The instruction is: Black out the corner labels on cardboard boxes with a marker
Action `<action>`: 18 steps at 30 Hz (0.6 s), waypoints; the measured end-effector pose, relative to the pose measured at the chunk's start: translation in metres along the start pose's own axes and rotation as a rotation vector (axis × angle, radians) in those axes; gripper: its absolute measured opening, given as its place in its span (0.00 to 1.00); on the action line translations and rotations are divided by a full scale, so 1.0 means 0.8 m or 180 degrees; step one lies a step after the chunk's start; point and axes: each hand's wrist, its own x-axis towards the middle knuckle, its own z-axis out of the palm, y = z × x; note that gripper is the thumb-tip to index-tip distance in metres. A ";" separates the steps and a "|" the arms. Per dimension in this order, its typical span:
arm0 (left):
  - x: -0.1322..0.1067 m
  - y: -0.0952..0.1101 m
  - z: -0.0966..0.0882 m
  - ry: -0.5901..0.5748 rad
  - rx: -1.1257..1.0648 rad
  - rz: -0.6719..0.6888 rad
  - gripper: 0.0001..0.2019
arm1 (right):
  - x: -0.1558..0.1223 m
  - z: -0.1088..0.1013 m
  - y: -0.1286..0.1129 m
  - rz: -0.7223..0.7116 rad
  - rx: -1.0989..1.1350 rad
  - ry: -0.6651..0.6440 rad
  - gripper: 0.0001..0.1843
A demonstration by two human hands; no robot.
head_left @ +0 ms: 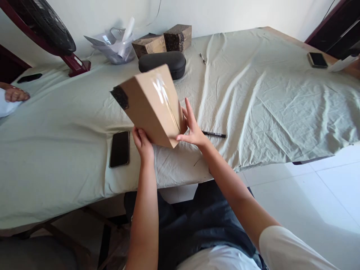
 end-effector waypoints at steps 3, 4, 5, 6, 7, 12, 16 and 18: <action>-0.004 0.004 -0.001 0.0236 0.0178 0.0496 0.33 | -0.001 0.000 0.001 -0.0061 -0.0456 -0.0065 0.98; -0.005 0.007 -0.001 0.0214 0.0158 0.0642 0.32 | -0.002 -0.001 0.001 -0.0060 -0.0577 -0.0089 0.98; -0.005 0.009 -0.001 0.0197 0.0137 0.0795 0.30 | -0.003 -0.001 0.001 -0.0047 -0.0678 -0.0120 0.98; -0.004 0.011 -0.002 0.0190 0.0131 0.0941 0.28 | -0.003 0.000 0.000 -0.0028 -0.0764 -0.0155 0.97; -0.004 0.012 -0.002 0.0197 0.0131 0.1052 0.27 | -0.004 0.001 0.000 -0.0011 -0.0841 -0.0185 0.97; -0.002 0.009 -0.005 0.0378 0.0153 0.1078 0.33 | -0.004 0.004 0.005 0.0076 -0.1109 -0.0140 0.98; -0.004 0.017 0.000 0.0601 -0.0040 0.0800 0.32 | -0.002 -0.002 0.011 0.0104 -0.1030 -0.0252 0.94; -0.005 0.036 0.004 0.0654 -0.0331 0.0665 0.30 | -0.001 -0.004 0.014 0.0077 -0.0828 -0.0355 0.91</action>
